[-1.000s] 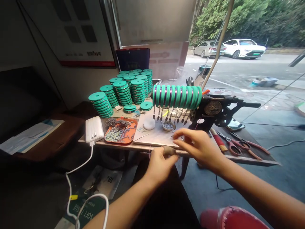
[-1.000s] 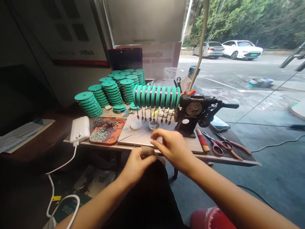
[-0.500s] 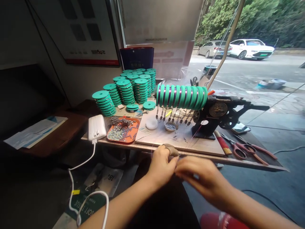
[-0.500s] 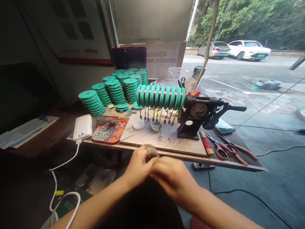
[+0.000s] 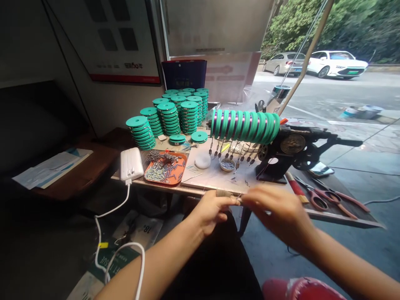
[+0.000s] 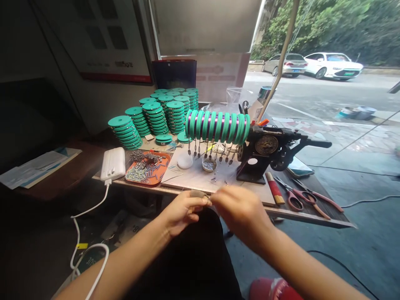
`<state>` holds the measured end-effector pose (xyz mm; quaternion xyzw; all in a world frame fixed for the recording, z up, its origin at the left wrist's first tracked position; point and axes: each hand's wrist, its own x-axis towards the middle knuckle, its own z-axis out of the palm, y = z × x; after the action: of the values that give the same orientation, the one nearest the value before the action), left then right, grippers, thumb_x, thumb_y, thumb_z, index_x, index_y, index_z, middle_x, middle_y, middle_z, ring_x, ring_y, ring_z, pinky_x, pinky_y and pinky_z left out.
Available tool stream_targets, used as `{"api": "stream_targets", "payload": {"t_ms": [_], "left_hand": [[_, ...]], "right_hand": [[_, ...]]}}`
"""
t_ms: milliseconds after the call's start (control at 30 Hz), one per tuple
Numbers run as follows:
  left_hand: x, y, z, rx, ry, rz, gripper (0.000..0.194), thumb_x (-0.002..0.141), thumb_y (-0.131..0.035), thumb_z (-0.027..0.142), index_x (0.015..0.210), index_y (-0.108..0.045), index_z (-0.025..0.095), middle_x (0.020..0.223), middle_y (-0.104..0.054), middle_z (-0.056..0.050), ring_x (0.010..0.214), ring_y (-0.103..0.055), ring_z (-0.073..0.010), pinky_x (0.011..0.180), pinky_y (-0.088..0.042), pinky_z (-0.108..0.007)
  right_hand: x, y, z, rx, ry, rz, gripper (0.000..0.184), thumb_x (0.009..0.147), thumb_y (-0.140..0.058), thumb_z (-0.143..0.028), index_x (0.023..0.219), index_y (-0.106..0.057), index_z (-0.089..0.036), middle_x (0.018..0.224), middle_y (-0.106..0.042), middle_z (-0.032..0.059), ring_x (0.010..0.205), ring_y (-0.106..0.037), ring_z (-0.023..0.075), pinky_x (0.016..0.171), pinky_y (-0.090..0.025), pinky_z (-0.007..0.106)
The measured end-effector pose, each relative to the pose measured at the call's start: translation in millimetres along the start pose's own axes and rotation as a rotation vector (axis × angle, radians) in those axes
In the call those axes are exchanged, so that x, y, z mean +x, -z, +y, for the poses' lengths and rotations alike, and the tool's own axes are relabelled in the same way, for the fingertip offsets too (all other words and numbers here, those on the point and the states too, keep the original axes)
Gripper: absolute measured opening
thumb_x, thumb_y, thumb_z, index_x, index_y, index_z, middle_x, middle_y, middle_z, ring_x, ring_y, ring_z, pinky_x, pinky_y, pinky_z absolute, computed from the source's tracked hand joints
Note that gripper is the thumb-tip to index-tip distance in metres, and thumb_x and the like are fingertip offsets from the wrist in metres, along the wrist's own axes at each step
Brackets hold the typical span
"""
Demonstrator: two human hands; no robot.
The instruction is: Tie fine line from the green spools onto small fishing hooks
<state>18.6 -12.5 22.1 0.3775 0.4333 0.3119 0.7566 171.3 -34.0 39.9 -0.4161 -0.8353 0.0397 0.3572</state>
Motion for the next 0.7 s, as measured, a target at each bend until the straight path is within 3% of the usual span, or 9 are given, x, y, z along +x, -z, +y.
{"api": "stream_targets", "payload": {"t_ms": [67,133,233,400,500,567,700], "left_hand": [[1.9,0.9,3.0,-0.123,0.144,-0.054,0.009,0.061,-0.064,0.010,0.060,-0.055,0.012,0.057,-0.050,0.003,0.042,-0.033,-0.0025,0.036,-0.015,-0.013],[2.5,1.6,3.6,-0.161,0.182,-0.076,0.011,0.061,-0.065,0.011,0.060,-0.054,0.012,0.056,-0.050,0.003,0.041,-0.035,-0.0018,0.035,-0.016,-0.012],[2.5,2.1,3.4,-0.230,0.245,-0.100,0.010,0.063,-0.065,0.010,0.061,-0.055,0.011,0.058,-0.052,0.002,0.042,-0.037,-0.0010,0.033,-0.017,-0.011],[4.4,1.7,2.7,-0.286,0.318,-0.123,0.006,0.065,-0.061,0.007,0.062,-0.056,0.009,0.062,-0.055,-0.001,0.040,-0.036,0.0002,0.031,-0.016,-0.009],[4.9,1.5,1.6,-0.282,0.318,-0.129,0.006,0.065,-0.058,0.007,0.060,-0.055,0.009,0.060,-0.051,0.001,0.039,-0.032,0.0014,0.032,-0.017,-0.007],[4.0,1.1,1.3,-0.251,0.292,-0.126,0.006,0.065,-0.057,0.008,0.060,-0.055,0.009,0.060,-0.048,0.002,0.039,-0.027,0.0018,0.033,-0.016,-0.007],[1.7,-1.9,1.7,-0.121,0.191,-0.116,0.001,0.064,-0.058,0.011,0.064,-0.058,0.010,0.063,-0.048,0.001,0.043,-0.028,-0.0006,0.036,-0.015,-0.010]], "right_hand": [[-16.9,-3.0,-2.7,-0.264,0.303,0.013,0.022,0.086,-0.042,-0.010,0.084,-0.063,-0.016,0.070,-0.064,0.0055,0.059,-0.051,0.0137,0.056,-0.036,0.028],[-24.1,-9.3,-5.3,-0.396,0.410,0.013,0.024,0.086,-0.040,-0.008,0.081,-0.063,-0.013,0.065,-0.062,0.0053,0.055,-0.049,0.0140,0.054,-0.033,0.029],[-24.9,-13.9,-8.9,-0.411,0.407,0.001,0.027,0.086,-0.037,-0.007,0.077,-0.062,-0.012,0.062,-0.060,0.0054,0.055,-0.048,0.0144,0.054,-0.033,0.029],[-25.8,-6.8,-8.7,-0.395,0.436,-0.017,0.027,0.088,-0.036,-0.009,0.091,-0.063,-0.011,0.068,-0.063,0.0076,0.059,-0.050,0.0149,0.056,-0.036,0.030],[-26.4,-9.1,-3.3,-0.413,0.434,0.004,0.026,0.087,-0.038,-0.009,0.087,-0.064,-0.013,0.063,-0.061,0.0048,0.055,-0.047,0.0139,0.053,-0.033,0.029],[-28.1,-14.7,0.6,-0.285,0.334,0.017,0.025,0.087,-0.040,-0.011,0.081,-0.064,-0.016,0.060,-0.058,0.0034,0.054,-0.046,0.0132,0.052,-0.034,0.028],[-38.7,-26.8,0.3,0.319,-0.328,-0.040,0.020,0.085,-0.049,-0.025,0.071,-0.061,-0.017,0.064,-0.055,0.0017,0.058,-0.050,0.0129,0.053,-0.040,0.024]]}}
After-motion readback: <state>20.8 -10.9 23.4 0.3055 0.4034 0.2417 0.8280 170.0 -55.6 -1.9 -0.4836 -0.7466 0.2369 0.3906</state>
